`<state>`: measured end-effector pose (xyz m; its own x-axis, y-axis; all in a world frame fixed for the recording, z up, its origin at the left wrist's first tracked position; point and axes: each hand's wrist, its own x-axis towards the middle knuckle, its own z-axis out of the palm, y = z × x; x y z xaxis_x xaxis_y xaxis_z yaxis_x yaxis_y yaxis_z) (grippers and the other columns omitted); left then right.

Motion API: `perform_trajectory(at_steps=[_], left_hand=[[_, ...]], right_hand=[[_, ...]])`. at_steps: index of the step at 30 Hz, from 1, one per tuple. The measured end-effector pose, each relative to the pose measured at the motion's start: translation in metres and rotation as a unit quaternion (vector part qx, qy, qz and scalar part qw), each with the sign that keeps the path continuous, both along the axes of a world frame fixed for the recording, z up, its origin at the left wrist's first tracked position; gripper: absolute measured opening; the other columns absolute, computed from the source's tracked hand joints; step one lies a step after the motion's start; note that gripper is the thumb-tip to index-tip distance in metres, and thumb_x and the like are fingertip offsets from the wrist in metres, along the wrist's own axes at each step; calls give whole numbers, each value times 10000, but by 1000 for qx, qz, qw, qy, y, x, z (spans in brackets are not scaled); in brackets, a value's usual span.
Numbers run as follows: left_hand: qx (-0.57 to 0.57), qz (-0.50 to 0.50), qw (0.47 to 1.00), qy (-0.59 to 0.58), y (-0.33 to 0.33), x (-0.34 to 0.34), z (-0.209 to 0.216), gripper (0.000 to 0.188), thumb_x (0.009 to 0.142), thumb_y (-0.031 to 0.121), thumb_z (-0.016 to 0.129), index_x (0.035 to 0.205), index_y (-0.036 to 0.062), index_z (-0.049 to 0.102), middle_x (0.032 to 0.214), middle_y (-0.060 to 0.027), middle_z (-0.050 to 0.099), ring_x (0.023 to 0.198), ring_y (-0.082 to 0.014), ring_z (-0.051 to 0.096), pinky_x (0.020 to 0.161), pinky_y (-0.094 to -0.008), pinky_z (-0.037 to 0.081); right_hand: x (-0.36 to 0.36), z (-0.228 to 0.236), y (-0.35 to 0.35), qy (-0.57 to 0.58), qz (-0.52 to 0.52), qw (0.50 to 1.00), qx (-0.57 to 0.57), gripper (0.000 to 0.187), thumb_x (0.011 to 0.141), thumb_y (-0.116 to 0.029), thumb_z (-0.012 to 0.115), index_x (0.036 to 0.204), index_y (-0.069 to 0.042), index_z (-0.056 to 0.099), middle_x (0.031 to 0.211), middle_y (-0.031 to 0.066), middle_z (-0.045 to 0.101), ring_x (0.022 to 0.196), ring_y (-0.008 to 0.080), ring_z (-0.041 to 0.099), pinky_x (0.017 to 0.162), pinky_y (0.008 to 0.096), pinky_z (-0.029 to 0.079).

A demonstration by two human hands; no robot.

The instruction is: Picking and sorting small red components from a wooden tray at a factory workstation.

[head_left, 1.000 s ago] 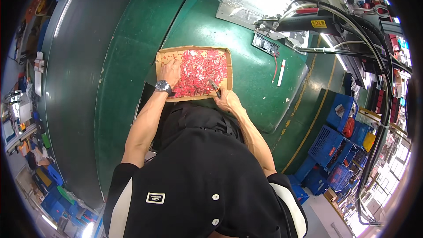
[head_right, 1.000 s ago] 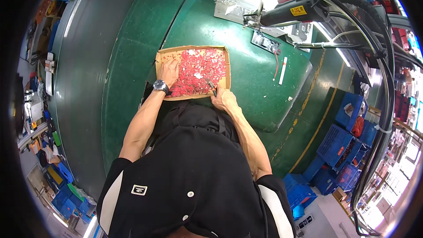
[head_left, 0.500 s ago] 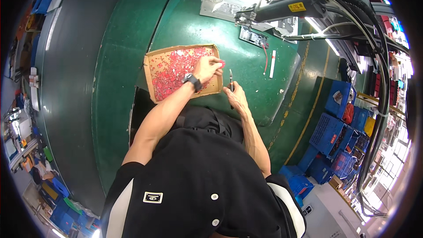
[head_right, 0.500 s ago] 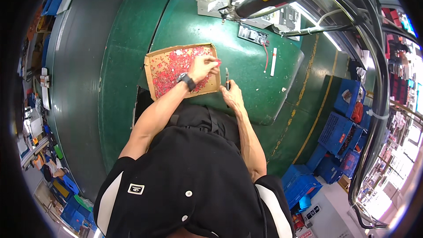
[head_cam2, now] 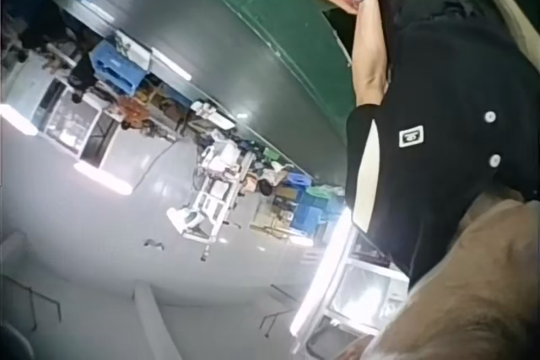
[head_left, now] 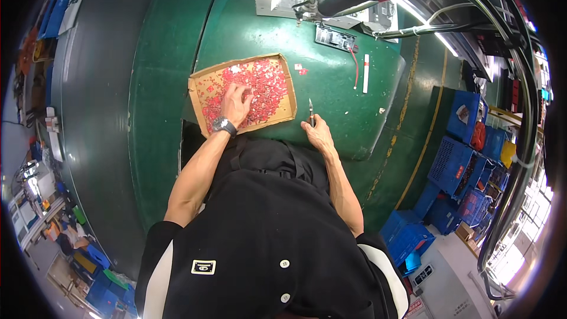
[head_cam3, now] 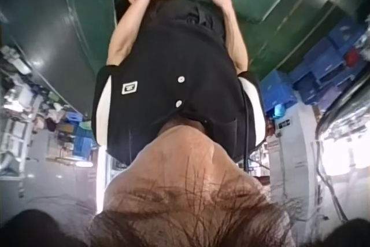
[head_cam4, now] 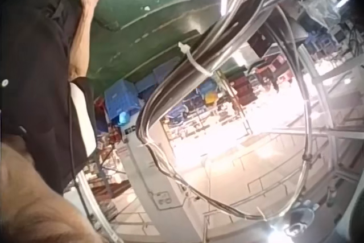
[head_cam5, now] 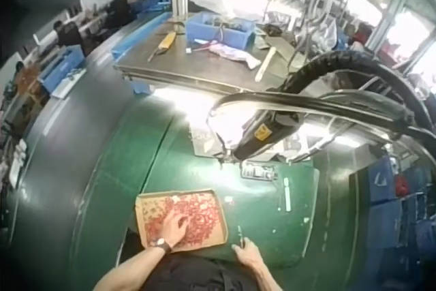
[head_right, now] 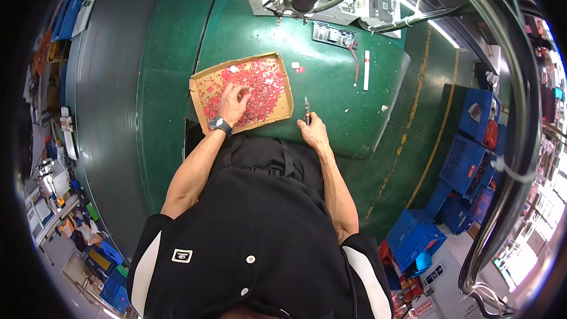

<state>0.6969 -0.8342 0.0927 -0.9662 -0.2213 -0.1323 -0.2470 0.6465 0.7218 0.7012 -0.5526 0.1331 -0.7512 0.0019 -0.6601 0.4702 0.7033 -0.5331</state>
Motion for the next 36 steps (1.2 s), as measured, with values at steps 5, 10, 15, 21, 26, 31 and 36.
perform_trajectory(at_steps=[5, 10, 15, 21, 26, 31, 36], left_hand=[[-13, -69, 994, 85, 35, -16, 21, 162, 844, 151, 714, 978, 68, 679, 962, -101, 606, 867, -309, 625, 738, -412, 529], [14, -132, 979, 156, 92, -85, 2, 133, 824, 139, 688, 935, 67, 669, 945, -103, 601, 948, -298, 579, 826, -412, 488], [-157, -179, 961, 137, 128, -119, -31, 89, 804, 130, 639, 875, 76, 641, 949, -124, 585, 973, -315, 538, 823, -441, 436], [-167, -201, 953, 156, 130, -124, -41, 125, 822, 104, 575, 941, 67, 590, 916, -128, 577, 950, -324, 533, 807, -434, 425], [-35, -246, 956, 157, 131, -106, -5, 178, 817, 15, 644, 945, 44, 524, 853, -136, 613, 848, -330, 617, 741, -436, 479], [398, -75, 910, -90, 91, -46, 31, 84, 967, 36, 583, 996, -25, 533, 892, -163, 705, 791, -226, 730, 666, -309, 588], [466, 15, 871, -154, 52, -12, 44, 138, 975, 49, 581, 1050, -67, 585, 962, -176, 719, 822, -220, 729, 700, -314, 600]], right_hand=[[-12, -7, 1, 19, 26, 999, 12, 371, 858, -328, 663, 989, 6, 572, 814, 219, 635, 804, 388, 634, 753, 463, 484], [-38, 16, 3, 32, 19, 999, 22, 378, 861, -336, 664, 995, 0, 557, 795, 247, 639, 798, 434, 647, 734, 488, 490], [-29, 32, 17, 69, -7, 997, 30, 345, 840, -306, 669, 937, 10, 572, 751, 196, 619, 701, 338, 623, 687, 433, 491], [-2, 25, 32, 45, -32, 998, 22, 345, 838, -299, 668, 942, 13, 563, 746, 174, 598, 689, 304, 591, 678, 423, 471], [2, 25, 37, 34, -5, 999, -1, 378, 851, -306, 670, 971, 35, 558, 755, 195, 594, 705, 322, 591, 694, 424, 468], [-17, 32, 12, 85, 82, 992, -50, 393, 878, -283, 673, 1055, 28, 510, 824, 270, 600, 770, 429, 590, 722, 461, 467], [-32, 23, -19, 119, 220, 964, -90, 384, 867, -281, 684, 995, 29, 496, 874, 298, 613, 860, 477, 597, 743, 496, 463]])
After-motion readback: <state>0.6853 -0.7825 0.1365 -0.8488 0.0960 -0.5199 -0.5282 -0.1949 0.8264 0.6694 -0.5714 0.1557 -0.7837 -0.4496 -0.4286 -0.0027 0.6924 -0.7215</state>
